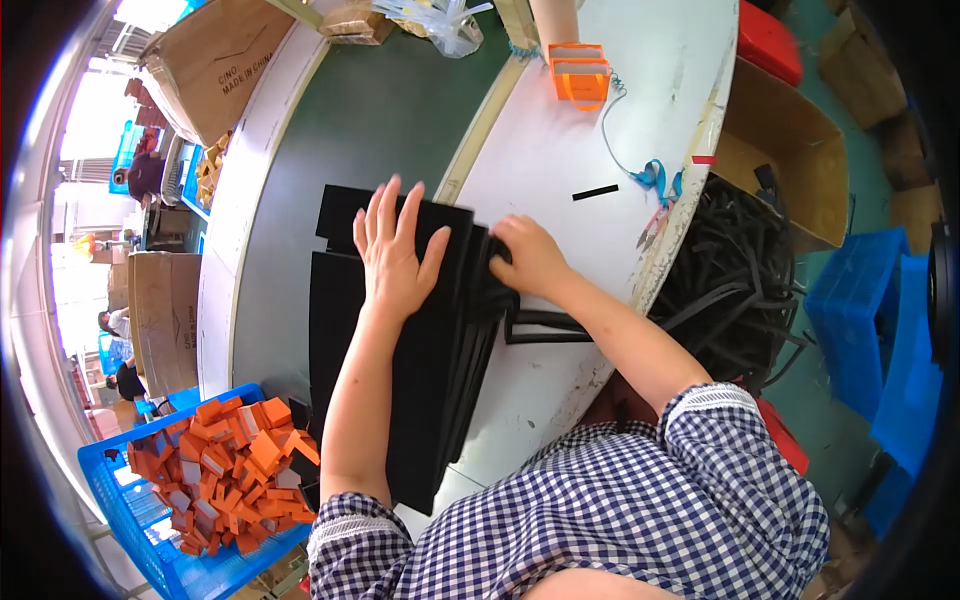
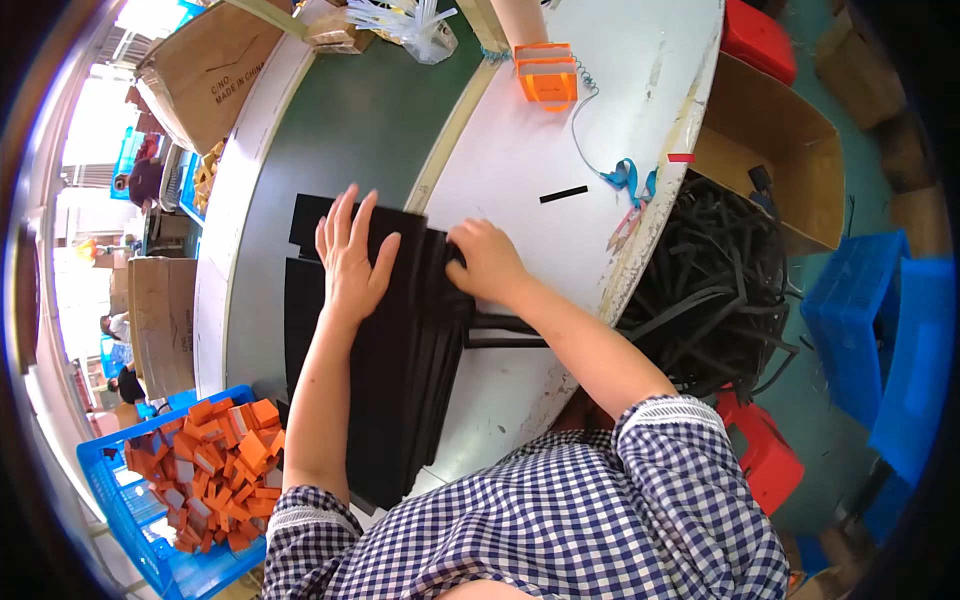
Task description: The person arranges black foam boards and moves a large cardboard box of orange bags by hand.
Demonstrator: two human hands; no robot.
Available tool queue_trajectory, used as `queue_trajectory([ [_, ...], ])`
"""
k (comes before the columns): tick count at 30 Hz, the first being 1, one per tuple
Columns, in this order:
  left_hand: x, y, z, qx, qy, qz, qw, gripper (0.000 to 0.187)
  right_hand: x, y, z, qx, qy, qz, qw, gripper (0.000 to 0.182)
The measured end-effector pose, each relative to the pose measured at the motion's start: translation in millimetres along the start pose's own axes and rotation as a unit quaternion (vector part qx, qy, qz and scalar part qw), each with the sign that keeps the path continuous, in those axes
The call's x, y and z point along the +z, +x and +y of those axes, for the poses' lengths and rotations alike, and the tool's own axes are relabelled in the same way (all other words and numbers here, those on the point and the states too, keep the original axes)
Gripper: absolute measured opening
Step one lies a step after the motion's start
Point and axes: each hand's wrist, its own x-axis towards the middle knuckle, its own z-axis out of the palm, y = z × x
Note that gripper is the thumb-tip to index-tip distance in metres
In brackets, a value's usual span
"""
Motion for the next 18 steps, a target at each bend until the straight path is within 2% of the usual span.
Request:
queue_trajectory([
  [2, 10.8, 17.1, -1.1, 0.026, 0.024, -0.046, 0.998, 0.048, -4.0, -17.1, -8.8, 0.008, 0.025, -0.058, 0.998, 0.023],
  [3, 16.4, 21.6, -1.4, 0.046, 0.031, -0.071, 0.996, 0.043, -4.2, -23.7, -12.8, 0.012, 0.028, -0.061, 0.998, 0.023],
  [5, 17.6, 16.7, 2.0, 0.020, -0.009, -0.171, 0.985, 0.029, -2.8, -31.0, -14.6, 0.033, 0.038, -0.034, 0.998, 0.018],
  [6, 14.2, 8.4, 5.8, 0.039, -0.056, -0.100, 0.993, 0.022, 0.1, -35.2, -6.1, 0.061, 0.054, -0.037, 0.996, 0.014],
  [7, 8.5, -2.4, 8.5, 0.032, -0.098, -0.101, 0.990, 0.018, -4.9, -37.6, -1.6, 0.069, 0.060, -0.038, 0.995, 0.014],
  [9, 10.3, -25.7, 16.5, 0.035, -0.131, -0.110, 0.985, 0.017, -18.1, -41.3, 5.5, 0.205, 0.093, -0.170, 0.959, 0.012],
  [11, 12.2, -37.7, 21.9, 0.033, -0.154, -0.045, 0.986, 0.019, -23.1, -44.8, -3.7, 0.247, 0.140, -0.193, 0.939, 0.014],
  [13, 14.2, -45.0, 17.4, 0.018, -0.164, -0.008, 0.986, 0.025, -19.6, -41.5, -7.9, 0.222, 0.269, -0.108, 0.931, 0.020],
  [14, 15.2, -46.0, 16.4, 0.017, -0.173, 0.004, 0.985, 0.023, -20.1, -39.3, -9.8, 0.231, 0.275, -0.115, 0.926, 0.020],
  [16, 15.5, -49.2, 13.9, 0.007, -0.179, 0.002, 0.984, 0.022, -18.4, -37.2, -12.5, 0.195, 0.316, -0.236, 0.898, 0.028],
  [18, 15.7, -49.5, 12.2, 0.001, -0.204, 0.020, 0.979, 0.024, -15.4, -40.8, -6.5, 0.201, 0.326, -0.258, 0.887, 0.030],
])
